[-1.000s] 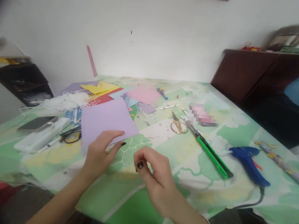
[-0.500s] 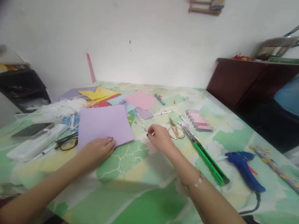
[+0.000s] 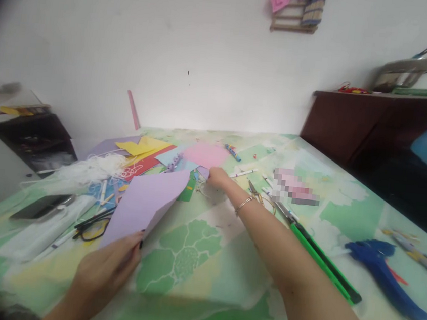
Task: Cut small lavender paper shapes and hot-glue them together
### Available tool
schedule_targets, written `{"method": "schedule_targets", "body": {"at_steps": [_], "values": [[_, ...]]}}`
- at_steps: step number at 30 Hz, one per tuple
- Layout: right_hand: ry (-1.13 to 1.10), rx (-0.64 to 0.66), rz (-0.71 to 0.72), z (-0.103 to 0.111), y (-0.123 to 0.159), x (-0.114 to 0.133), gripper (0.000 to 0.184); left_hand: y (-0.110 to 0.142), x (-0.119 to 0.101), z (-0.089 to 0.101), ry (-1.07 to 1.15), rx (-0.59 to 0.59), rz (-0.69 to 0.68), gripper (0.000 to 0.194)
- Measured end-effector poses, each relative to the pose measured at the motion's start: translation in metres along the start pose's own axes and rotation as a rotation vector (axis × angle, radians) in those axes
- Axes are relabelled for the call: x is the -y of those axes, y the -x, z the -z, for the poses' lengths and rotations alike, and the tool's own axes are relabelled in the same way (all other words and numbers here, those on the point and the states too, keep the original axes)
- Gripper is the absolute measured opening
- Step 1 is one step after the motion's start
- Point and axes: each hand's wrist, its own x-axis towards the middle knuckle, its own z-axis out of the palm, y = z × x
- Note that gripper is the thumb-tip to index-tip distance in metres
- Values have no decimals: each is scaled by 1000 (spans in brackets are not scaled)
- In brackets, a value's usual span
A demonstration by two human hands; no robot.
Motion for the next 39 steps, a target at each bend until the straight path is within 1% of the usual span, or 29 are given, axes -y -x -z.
{"method": "schedule_targets", "body": {"at_steps": [2, 5, 8, 11, 15, 20, 23, 25, 28, 30, 31, 32, 33, 34, 35, 36, 37, 39], "values": [[24, -13, -24, 9, -7, -12, 33, -3, -9, 0, 78, -5, -9, 11], [59, -72, -88, 31, -16, -40, 36, -11, -23, -3, 177, -15, -39, 11], [85, -127, -150, 54, -21, -72, 33, -20, -38, -12, 269, 40, -123, 14], [116, -175, -189, 70, -21, -97, 33, -27, -50, -23, 327, 99, -196, 19], [152, -238, -213, 79, -15, -118, 33, -37, -60, -38, 359, 120, -261, 26], [160, -346, -186, 83, 3, -132, 34, -50, -69, -50, 356, 204, -290, 26], [146, -399, -114, 83, 22, -128, 36, -56, -71, -57, 325, 315, -327, 24], [130, -396, -30, 79, 43, -117, 34, -60, -70, -61, 320, 396, -355, 22], [102, -337, 147, 64, 89, -90, 21, -63, -68, -65, 326, 465, -377, 18], [82, -266, 323, 47, 127, -68, 15, -64, -67, -65, 334, 490, -373, 17], [72, -232, 402, 36, 147, -57, 13, -64, -66, -65, 341, 495, -367, 17], [58, -197, 473, 26, 165, -47, 16, -63, -66, -65, 349, 495, -357, 16], [33, -158, 564, 15, 181, -39, 22, -62, -65, -64, 358, 488, -344, 16], [-41, -168, 671, 4, 195, -32, 27, -60, -64, -63, 368, 473, -326, 15], [-105, -196, 723, -6, 205, -28, 23, -57, -63, -62, 379, 452, -304, 15], [-160, -244, 734, -16, 213, -25, 14, -55, -62, -61, 391, 426, -279, 15], [-173, -264, 733, -23, 217, -23, 11, -52, -60, -59, 407, 399, -257, 16], [-191, -309, 703, -34, 219, -24, 18, -46, -54, -55, 440, 347, -225, 18]]}}
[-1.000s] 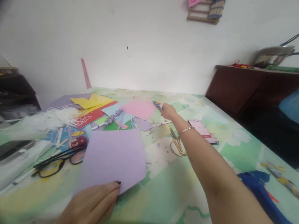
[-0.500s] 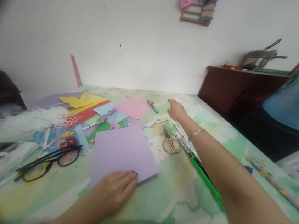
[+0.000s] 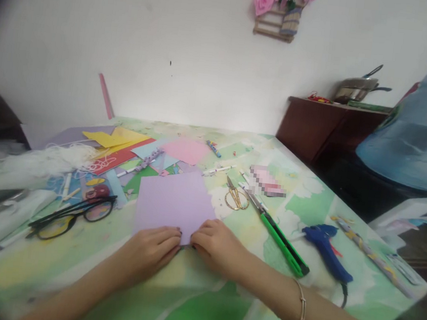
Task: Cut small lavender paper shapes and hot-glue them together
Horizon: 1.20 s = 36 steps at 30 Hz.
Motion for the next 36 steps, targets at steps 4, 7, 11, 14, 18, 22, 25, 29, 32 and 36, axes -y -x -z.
{"method": "schedule_targets", "body": {"at_steps": [4, 7, 11, 14, 18, 22, 25, 29, 32, 36], "values": [[-20, -59, -28, -3, 5, -8, 21, 20, 6, 12, 54, -33, 60, 24], [-86, -91, -55, 0, 10, -12, 17, 37, 9, 20, 146, -62, 167, 23], [-171, -146, -193, 2, 19, -17, 14, 56, 11, 25, 328, -66, 337, 22], [-208, -168, -311, 1, 23, -23, 12, 64, 10, 26, 424, -71, 492, 22], [-224, -172, -441, 1, 24, -30, 11, 65, 8, 29, 530, -97, 649, 21], [-198, -163, -564, -1, 23, -33, 15, 63, 8, 33, 641, -116, 753, 16], [-153, -153, -643, -1, 21, -33, 17, 62, 9, 35, 631, -147, 820, 14], [-107, -116, -697, 1, 17, -33, 22, 60, 9, 36, 482, -123, 849, 15], [-92, -85, -729, 3, 14, -32, 24, 57, 7, 37, 337, -66, 854, 15], [-91, -44, -769, 6, 9, -34, 24, 54, 6, 37, 213, 14, 819, 17]]}}
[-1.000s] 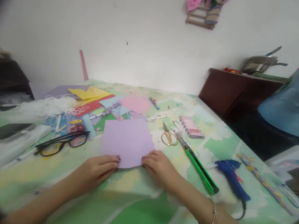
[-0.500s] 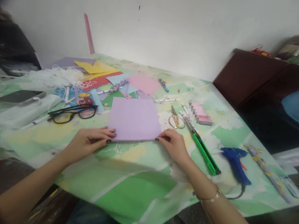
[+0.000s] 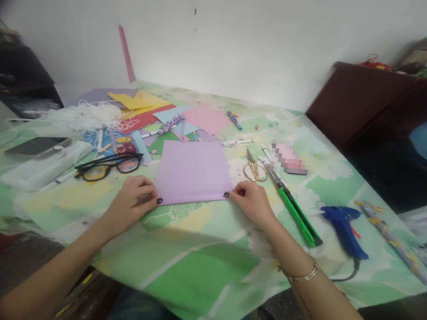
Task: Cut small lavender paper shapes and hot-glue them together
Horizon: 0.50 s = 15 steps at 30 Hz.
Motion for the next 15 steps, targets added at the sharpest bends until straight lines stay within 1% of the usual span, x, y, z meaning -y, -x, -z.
{"method": "schedule_targets", "body": {"at_steps": [4, 7, 15], "values": [[-2, 43, -24, 2, -3, 0, 23, -2, 1, 1, -90, 73, 15, 19], [5, 60, -33, 3, -5, 0, 23, -4, 3, 2, -118, 109, 30, 19], [70, 66, -32, 5, -6, 6, 22, -7, 3, 1, -179, 118, 48, 18]]}}
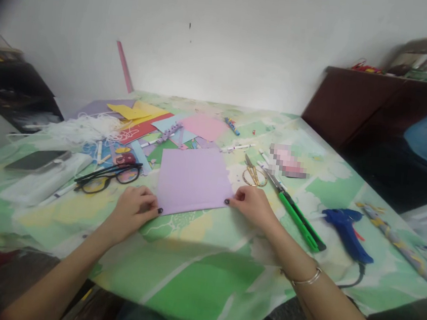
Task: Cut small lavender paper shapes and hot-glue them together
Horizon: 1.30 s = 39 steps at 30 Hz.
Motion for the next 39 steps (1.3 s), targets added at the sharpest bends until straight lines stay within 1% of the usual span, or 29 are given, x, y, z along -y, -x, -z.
{"method": "schedule_targets", "body": {"at_steps": [7, 12, 15, 16, 18, 20, 21, 22, 24, 26, 28, 30, 32, 33, 35, 37, 38, 39], "values": [[43, 10, 3, 0, 1, 4, 21, 0, -7, 1, -68, 22, 61, 17], [67, 2, -19, 0, 0, 6, 19, 4, -14, 1, -98, 34, 103, 19], [77, -5, -33, 0, 1, 7, 17, 8, -21, 1, -140, 16, 161, 13], [78, -4, -35, 0, 1, 8, 17, 9, -24, 1, -154, -3, 161, 19], [80, 4, -32, 1, 2, 10, 17, 10, -28, 0, -187, -39, 82, 46], [83, 10, -24, 1, 2, 11, 17, 8, -31, -4, -238, -45, -87, 73], [87, 9, -20, 2, 1, 11, 17, 6, -32, -6, -265, -39, -183, 81], [92, 7, -15, 2, 1, 11, 17, 4, -34, -8, -287, -28, -275, 83], [107, -3, -1, 2, -1, 10, 17, 0, -36, -12, -316, -4, -412, 77], [132, -26, 23, 1, -2, 8, 17, -3, -37, -13, -326, 6, -473, 65], [173, -86, 62, -2, 1, 7, 13, -5, -40, -13, -330, -3, -487, 58], [232, -188, 114, -8, 10, 11, 9, -4, -44, -14, -337, -32, -496, 53], [294, -283, 180, -19, 25, 20, 13, 0, -50, -18, -352, -77, -505, 45], [319, -297, 230, -26, 34, 26, 14, 2, -54, -22, -367, -103, -507, 41], [344, -278, 355, -41, 53, 40, 18, 9, -63, -31, -391, -172, -495, 35], [360, -290, 460, -56, 70, 51, 26, 16, -70, -39, -420, -161, -484, 36], [386, -364, 533, -62, 77, 54, 31, 19, -72, -42, -426, -163, -455, 38], [405, -401, 541, -67, 82, 56, 34, 22, -73, -44, -427, -161, -448, 39]]}}
